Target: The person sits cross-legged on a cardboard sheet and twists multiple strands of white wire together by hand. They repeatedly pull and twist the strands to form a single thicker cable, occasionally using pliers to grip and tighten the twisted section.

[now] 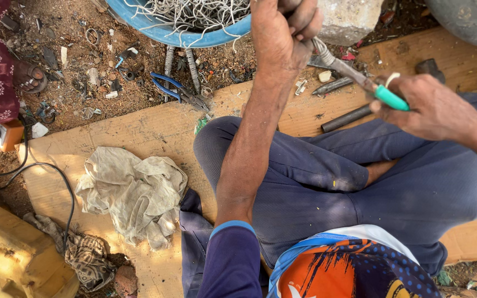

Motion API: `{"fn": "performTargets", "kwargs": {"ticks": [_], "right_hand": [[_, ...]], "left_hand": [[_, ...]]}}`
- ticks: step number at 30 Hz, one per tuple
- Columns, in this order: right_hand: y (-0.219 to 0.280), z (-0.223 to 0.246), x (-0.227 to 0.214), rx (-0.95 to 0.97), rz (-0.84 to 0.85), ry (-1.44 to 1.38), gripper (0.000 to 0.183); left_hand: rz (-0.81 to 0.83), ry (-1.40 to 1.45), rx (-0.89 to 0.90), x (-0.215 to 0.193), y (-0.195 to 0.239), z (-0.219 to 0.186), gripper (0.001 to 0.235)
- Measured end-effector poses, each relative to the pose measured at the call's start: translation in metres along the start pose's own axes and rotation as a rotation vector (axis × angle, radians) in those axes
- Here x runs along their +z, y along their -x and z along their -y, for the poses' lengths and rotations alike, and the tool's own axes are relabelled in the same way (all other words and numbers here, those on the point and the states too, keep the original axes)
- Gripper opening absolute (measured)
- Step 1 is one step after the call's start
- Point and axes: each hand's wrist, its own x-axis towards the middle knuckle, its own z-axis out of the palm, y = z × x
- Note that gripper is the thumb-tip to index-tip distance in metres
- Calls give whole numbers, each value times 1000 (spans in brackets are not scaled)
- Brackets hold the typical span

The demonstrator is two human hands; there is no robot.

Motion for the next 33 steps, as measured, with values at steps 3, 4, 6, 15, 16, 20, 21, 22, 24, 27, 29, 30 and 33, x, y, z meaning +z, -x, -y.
{"fn": "performTargets", "kwargs": {"ticks": [3,4,6,15,16,20,21,22,24,27,29,30,33], "right_hand": [[3,-17,23,-227,178,-633,35],[6,-19,32,-241,325,-905,36],[19,-17,54,-259,627,-1444,39],[34,41,98,-76,299,-1633,43],[33,43,93,-9,216,-1511,41],[31,44,69,116,-121,-881,34],[30,44,64,84,-247,-719,34],[29,43,60,49,-366,-557,34],[26,42,51,22,-524,-301,37],[25,38,36,30,-652,-59,47],[25,38,27,-8,-737,49,49],[25,38,23,-32,-744,61,52],[23,41,16,-82,-744,94,58]], "left_hand": [[89,119,-112,10,2,4,39],[112,163,-147,15,3,4,37],[227,284,-173,24,3,-1,35],[165,379,31,40,3,-23,37],[107,339,32,41,2,-21,37],[-11,220,83,42,3,-19,39],[-23,232,85,42,3,-20,40],[-36,241,86,41,3,-20,40],[-62,195,114,41,6,-18,40],[-67,81,171,42,8,-14,38],[-27,73,185,40,10,-13,39],[-21,60,196,39,10,-12,38],[-8,26,227,35,10,-10,38]]}}
